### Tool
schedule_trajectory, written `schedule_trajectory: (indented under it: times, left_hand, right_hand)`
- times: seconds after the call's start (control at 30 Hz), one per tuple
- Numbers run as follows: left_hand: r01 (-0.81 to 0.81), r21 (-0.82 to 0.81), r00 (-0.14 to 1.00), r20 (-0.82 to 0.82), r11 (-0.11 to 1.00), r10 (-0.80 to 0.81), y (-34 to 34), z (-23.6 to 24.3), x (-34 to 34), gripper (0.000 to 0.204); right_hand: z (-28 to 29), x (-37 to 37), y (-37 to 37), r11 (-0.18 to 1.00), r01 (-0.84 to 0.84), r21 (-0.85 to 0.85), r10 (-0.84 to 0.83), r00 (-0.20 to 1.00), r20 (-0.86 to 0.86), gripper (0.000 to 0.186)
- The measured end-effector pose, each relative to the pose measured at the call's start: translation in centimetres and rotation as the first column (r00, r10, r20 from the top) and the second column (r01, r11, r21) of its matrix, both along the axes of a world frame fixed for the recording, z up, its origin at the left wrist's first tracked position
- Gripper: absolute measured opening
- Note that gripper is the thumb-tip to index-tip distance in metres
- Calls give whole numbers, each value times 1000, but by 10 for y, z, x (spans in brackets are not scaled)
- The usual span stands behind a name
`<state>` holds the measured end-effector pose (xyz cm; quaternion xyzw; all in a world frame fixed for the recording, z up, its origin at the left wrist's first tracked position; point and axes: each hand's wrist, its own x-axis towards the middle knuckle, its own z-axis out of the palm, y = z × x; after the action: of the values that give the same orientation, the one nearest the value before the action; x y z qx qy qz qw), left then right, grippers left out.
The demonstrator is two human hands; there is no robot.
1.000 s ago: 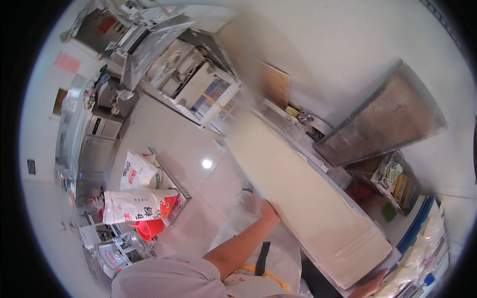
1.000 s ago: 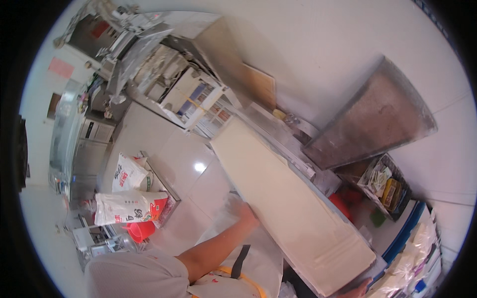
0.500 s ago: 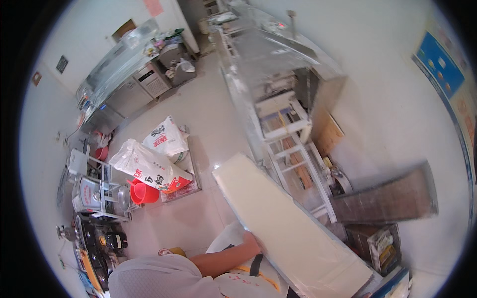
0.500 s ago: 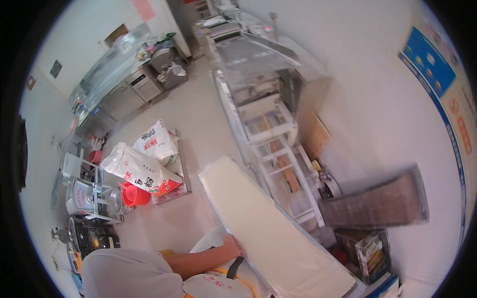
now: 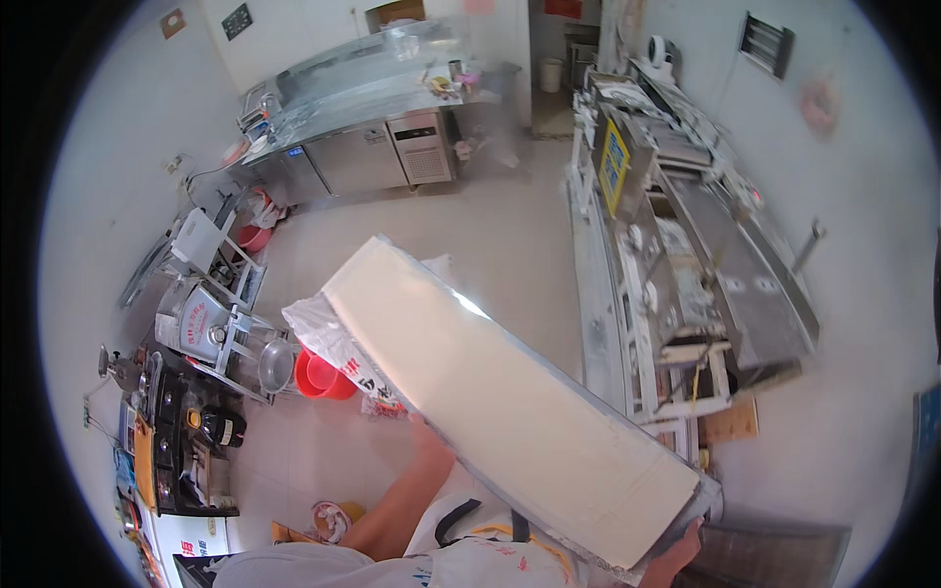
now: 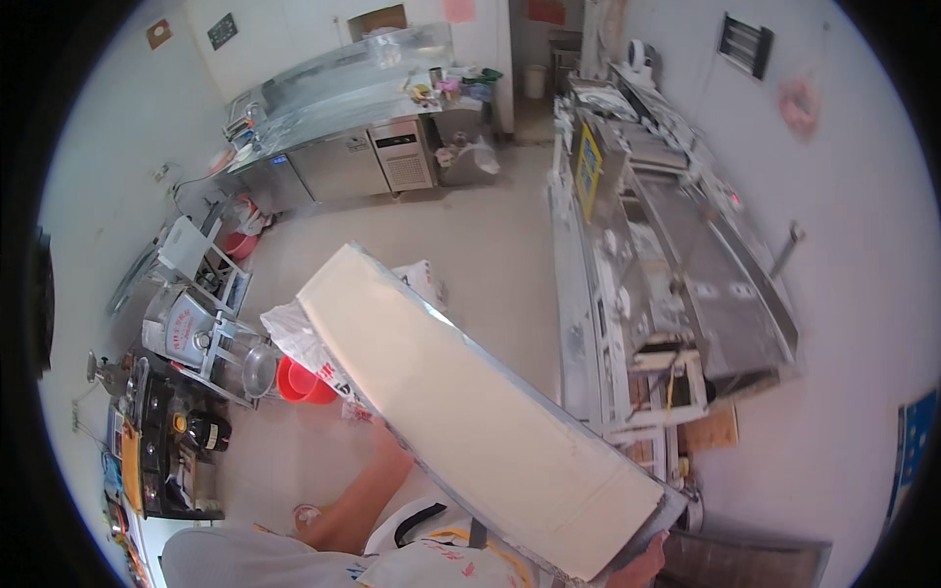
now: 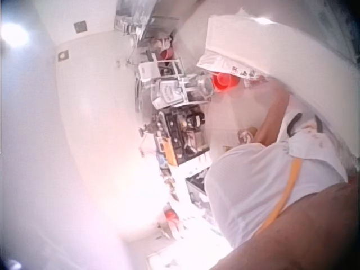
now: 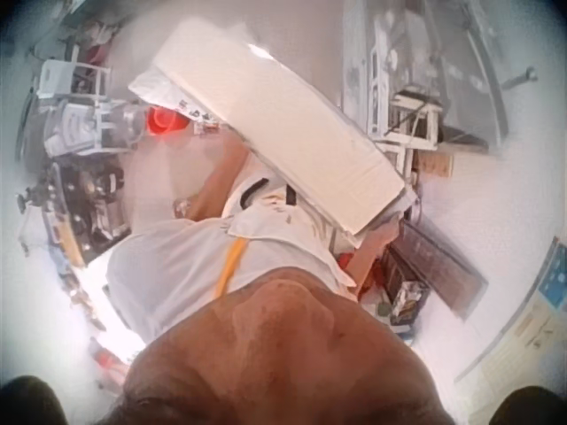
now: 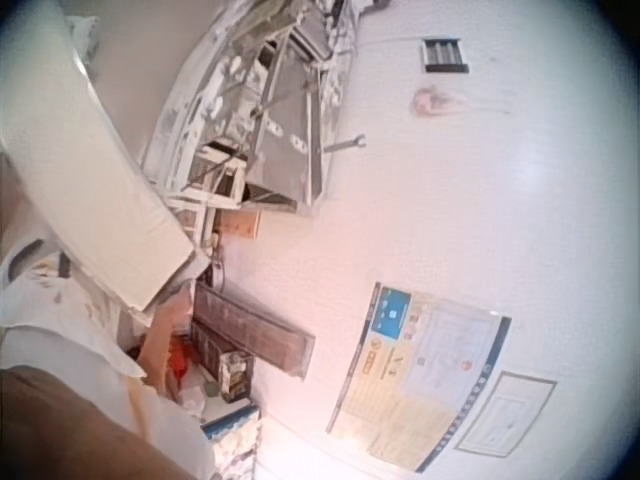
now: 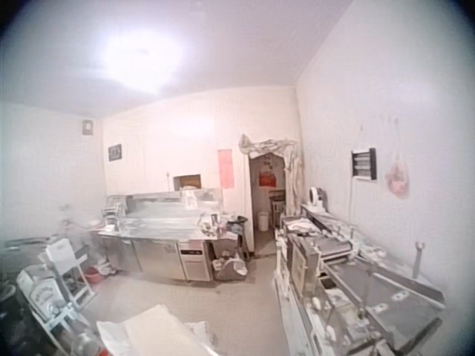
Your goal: The person picks up a long sheet of dough from a mechanical roller, places it on a metal counter, and proceeds to fold and crimp sections of the dough by hand along its length.
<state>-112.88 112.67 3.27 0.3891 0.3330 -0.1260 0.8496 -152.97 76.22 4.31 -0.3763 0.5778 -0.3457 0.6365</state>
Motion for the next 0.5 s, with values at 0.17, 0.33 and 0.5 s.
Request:
schedule_trajectory:
  times: [0.17, 0.33, 0.5]
  left_hand:
    - [-285, -12, 958, 39, 959, 285, 37, 25, 145, 70]
    - [-444, -47, 895, 22, 895, 445, 46, 15, 278, 67]
    - [-470, -120, 873, 86, 875, 481, 16, 19, 392, 59]
  right_hand:
    - [6, 226, -14, 986, -99, -137, 82, 988, -130, 54]
    - [-45, 464, -100, 905, -390, -168, 308, 875, -375, 54]
    - [-43, 721, -196, 717, -659, -225, 494, 709, -503, 55]
